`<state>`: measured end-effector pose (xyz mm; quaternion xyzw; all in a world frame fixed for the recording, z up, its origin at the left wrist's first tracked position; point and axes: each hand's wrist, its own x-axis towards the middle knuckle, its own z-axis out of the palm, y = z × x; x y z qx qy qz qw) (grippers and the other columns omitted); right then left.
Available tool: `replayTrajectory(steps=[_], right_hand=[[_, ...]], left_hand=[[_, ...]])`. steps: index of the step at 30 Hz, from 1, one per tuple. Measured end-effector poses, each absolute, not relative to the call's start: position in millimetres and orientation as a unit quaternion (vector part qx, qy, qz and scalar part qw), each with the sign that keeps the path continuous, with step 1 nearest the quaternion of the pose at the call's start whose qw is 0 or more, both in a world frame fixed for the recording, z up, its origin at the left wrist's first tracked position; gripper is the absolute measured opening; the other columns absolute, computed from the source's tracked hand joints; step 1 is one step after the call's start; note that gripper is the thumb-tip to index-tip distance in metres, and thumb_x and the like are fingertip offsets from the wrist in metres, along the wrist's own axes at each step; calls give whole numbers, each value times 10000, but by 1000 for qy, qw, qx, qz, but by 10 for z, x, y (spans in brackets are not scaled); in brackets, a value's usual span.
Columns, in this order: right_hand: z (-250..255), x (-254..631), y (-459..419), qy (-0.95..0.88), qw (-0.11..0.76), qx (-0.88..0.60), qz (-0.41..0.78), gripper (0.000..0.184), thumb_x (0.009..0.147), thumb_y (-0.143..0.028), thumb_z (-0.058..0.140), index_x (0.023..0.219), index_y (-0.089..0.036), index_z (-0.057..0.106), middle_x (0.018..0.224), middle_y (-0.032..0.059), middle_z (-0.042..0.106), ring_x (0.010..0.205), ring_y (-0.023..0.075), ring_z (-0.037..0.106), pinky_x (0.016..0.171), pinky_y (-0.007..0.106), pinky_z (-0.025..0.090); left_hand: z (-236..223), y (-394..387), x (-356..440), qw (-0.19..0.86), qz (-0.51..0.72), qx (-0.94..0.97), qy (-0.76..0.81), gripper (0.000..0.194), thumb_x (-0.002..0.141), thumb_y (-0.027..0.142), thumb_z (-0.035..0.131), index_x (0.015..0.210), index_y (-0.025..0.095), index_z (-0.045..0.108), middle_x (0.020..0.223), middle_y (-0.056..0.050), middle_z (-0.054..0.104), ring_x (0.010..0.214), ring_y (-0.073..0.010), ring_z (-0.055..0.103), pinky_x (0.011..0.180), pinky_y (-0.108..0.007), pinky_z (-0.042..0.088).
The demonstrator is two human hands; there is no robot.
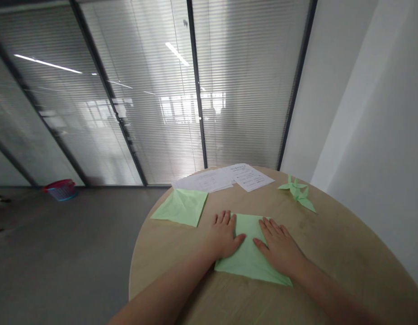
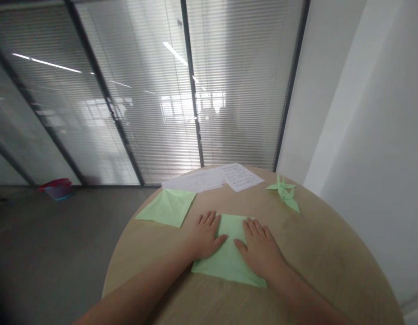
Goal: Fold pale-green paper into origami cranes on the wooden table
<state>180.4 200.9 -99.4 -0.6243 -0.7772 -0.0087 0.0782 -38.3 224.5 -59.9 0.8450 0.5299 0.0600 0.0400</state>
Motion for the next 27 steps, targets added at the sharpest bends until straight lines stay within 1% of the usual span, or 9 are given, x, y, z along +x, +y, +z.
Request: replayTrajectory(steps=[4,7,9,11,13,15,18,23,27], right_hand=[[-970,1866,2070,-754,57,-655,-2,722,994,-506,289,1544,-39,312,1611,165,286,1498,328,246,1191,573,187],[-963,1869,2072,-745,43,-665,-6,703,997,-492,278,1554,-64,294,1620,157,264,1504,329,223,1176,612,172],[-955,1856,2062,-739,36,-673,-9,689,1001,-488,270,1560,-85,286,1623,154,260,1506,329,216,1170,626,161],[-950,1842,2055,-734,31,-678,-10,682,1004,-492,262,1562,-100,285,1625,157,257,1506,328,213,1162,637,164],[-958,1839,2058,-733,26,-679,-15,684,1005,-499,255,1561,-104,285,1627,160,253,1505,328,216,1153,643,176],[-978,1853,2072,-735,21,-677,-25,691,1002,-507,256,1560,-101,286,1630,153,247,1501,327,223,1147,648,186],[-1025,1917,2110,-739,19,-673,-35,690,998,-512,254,1558,-111,295,1634,129,245,1495,326,237,1139,652,205],[-1064,2087,2165,-729,10,-683,-38,624,1016,-438,214,1566,-152,283,1637,114,247,1485,338,256,1104,682,249],[-867,2056,2168,-729,7,-683,-57,568,1005,-344,292,1522,-128,386,1602,157,323,1460,372,296,1101,695,235]], left_hand=[[-615,2284,-412,37,63,833,549,885,929,682,295,1543,44,291,1611,-241,248,1507,-371,203,1215,-555,147],[-586,2269,-412,22,69,814,576,894,932,667,297,1529,2,303,1599,-261,264,1499,-393,213,1211,-569,142],[-555,2201,-379,-5,78,805,587,857,943,617,319,1515,-21,324,1602,-267,252,1509,-400,172,1216,-572,109],[-537,2073,-321,-21,82,818,569,779,957,536,337,1507,-14,346,1611,-246,244,1521,-377,133,1228,-549,84],[-547,1907,-261,4,79,841,534,718,966,484,328,1508,13,359,1610,-222,274,1521,-347,167,1235,-509,120],[-575,1745,-233,50,81,854,512,716,973,495,303,1519,34,348,1600,-217,302,1506,-338,228,1228,-487,179],[-601,1588,-298,84,89,858,498,758,964,557,305,1544,68,308,1617,-210,263,1511,-340,209,1232,-502,165],[-560,1517,-518,94,79,849,515,808,947,619,315,1550,82,299,1622,-222,230,1515,-356,181,1231,-521,144],[-547,1507,-563,89,70,844,524,803,947,604,328,1553,78,291,1625,-215,222,1519,-350,170,1234,-521,124]])
